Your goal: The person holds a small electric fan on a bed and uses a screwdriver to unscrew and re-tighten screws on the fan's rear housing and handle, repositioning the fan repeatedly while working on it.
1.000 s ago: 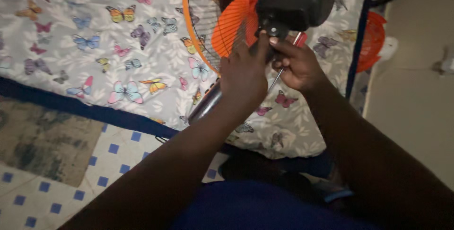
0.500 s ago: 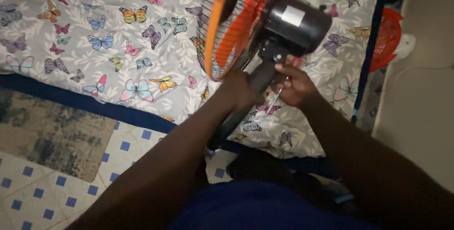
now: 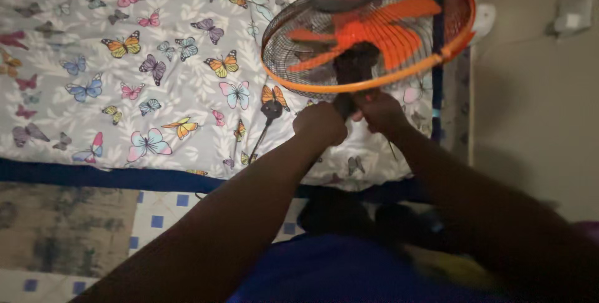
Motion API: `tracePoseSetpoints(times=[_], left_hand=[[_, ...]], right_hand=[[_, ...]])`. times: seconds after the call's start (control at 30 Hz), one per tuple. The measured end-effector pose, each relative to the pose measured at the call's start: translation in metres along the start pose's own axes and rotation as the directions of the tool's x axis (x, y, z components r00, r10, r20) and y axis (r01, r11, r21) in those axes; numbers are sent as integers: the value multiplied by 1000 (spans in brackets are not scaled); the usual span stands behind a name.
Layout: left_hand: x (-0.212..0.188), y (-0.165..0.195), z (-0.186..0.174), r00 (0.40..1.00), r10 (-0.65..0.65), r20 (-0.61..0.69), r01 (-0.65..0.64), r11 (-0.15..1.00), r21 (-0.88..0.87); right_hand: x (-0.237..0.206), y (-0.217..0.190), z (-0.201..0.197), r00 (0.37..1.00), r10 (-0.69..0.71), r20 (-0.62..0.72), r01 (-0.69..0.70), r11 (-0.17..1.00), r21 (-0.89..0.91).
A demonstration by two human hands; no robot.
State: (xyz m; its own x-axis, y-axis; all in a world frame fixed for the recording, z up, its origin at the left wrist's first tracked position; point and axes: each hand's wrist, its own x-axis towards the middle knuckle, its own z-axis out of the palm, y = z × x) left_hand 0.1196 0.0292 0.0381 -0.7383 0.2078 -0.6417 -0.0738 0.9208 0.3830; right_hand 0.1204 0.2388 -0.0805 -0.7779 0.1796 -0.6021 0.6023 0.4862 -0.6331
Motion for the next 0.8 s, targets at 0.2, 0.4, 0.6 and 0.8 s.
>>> tracePoseSetpoints(times=[0.2, 0.4, 0.6, 0.8], left_hand=[[16, -10, 10, 986, 114, 120, -123, 989, 78], [37, -10, 14, 964, 260, 48, -264, 961, 80], [44, -16, 21, 932, 359, 48, -363, 926, 105], [46, -33, 17, 969, 212, 128, -161, 931, -327]], right_hand=[[8, 19, 3, 244, -968, 51, 463, 70, -884], [5, 12, 9, 695, -718, 39, 454, 396, -798], [-4, 13, 26, 954, -187, -237, 209, 975, 75], [-5, 17, 19, 615, -714, -335, 678, 696, -236]])
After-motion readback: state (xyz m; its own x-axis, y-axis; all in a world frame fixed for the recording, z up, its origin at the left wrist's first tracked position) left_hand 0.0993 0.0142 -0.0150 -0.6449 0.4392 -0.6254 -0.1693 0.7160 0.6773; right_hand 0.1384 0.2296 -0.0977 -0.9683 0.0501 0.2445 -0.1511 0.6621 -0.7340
